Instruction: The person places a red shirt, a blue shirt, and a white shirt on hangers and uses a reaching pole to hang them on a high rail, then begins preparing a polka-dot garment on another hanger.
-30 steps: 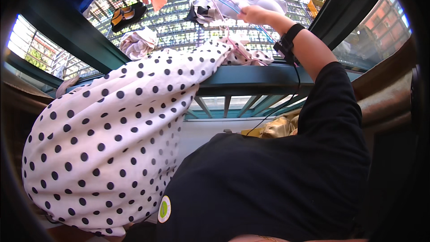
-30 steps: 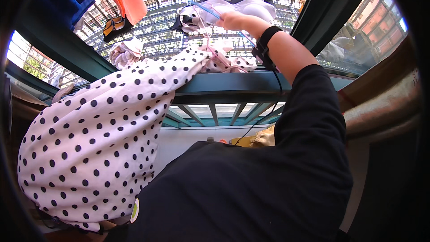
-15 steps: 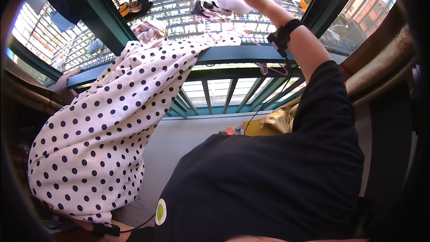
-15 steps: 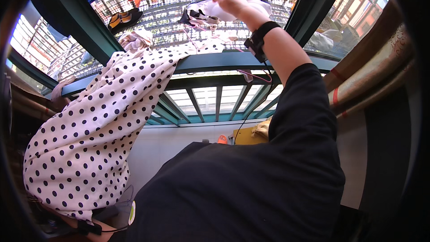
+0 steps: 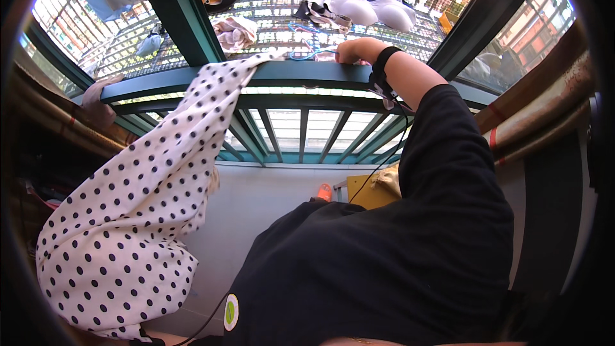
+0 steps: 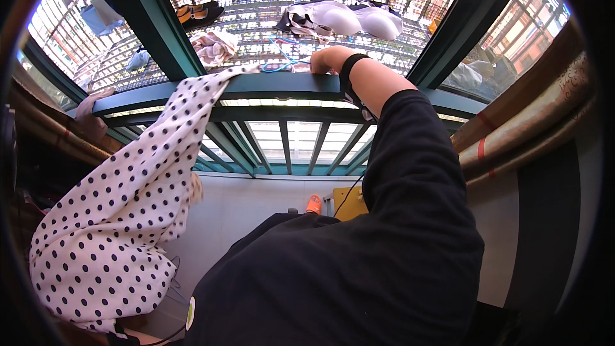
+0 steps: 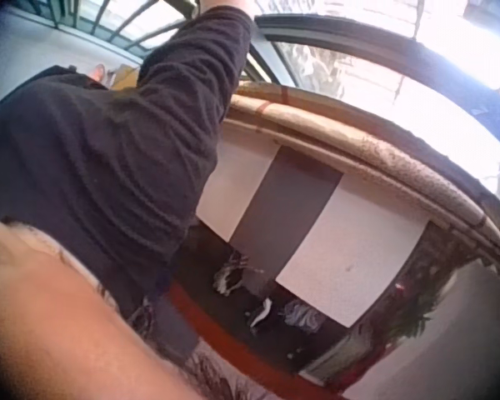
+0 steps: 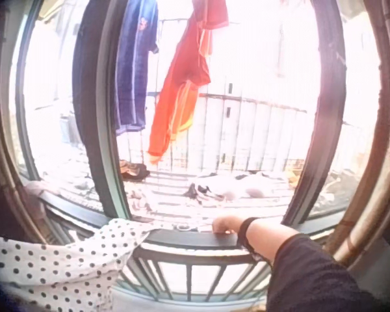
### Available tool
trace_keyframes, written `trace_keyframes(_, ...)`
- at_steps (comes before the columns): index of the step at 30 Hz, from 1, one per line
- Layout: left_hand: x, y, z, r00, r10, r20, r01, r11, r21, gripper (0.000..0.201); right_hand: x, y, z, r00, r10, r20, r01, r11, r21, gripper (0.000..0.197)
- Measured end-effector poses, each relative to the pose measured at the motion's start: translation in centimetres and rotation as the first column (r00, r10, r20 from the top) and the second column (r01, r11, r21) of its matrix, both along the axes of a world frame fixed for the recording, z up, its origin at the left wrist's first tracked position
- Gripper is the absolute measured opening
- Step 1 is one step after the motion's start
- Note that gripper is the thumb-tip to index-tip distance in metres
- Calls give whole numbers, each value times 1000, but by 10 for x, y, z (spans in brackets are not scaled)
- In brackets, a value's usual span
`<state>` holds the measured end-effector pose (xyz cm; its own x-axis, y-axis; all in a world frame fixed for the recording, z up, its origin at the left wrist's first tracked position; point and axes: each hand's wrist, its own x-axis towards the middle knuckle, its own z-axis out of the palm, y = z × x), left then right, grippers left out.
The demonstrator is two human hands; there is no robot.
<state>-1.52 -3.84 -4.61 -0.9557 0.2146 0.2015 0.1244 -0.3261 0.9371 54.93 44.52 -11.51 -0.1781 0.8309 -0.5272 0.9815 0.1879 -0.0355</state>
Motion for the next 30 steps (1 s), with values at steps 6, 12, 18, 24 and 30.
trace_keyframes(6,5,-13,5,999,20,47,-19,1000,-22,53,3,18,-16,998,-11,-58,10,1000,-16,25)
trace_keyframes(12,3,1,2,979,-64,196,75,996,-48,53,17,17,2,984,172,-52,-157,962,224,38)
trace_keyframes(18,14,27,-2,914,-137,382,178,981,-76,53,59,33,36,963,-13,-268,123,909,399,34)
trace_keyframes(24,3,42,-19,851,-234,471,285,958,-39,53,96,31,80,767,-71,-637,506,677,534,39)
trace_keyframes(30,39,54,-24,818,-375,437,401,916,35,51,69,-52,137,344,328,-880,719,510,472,25)
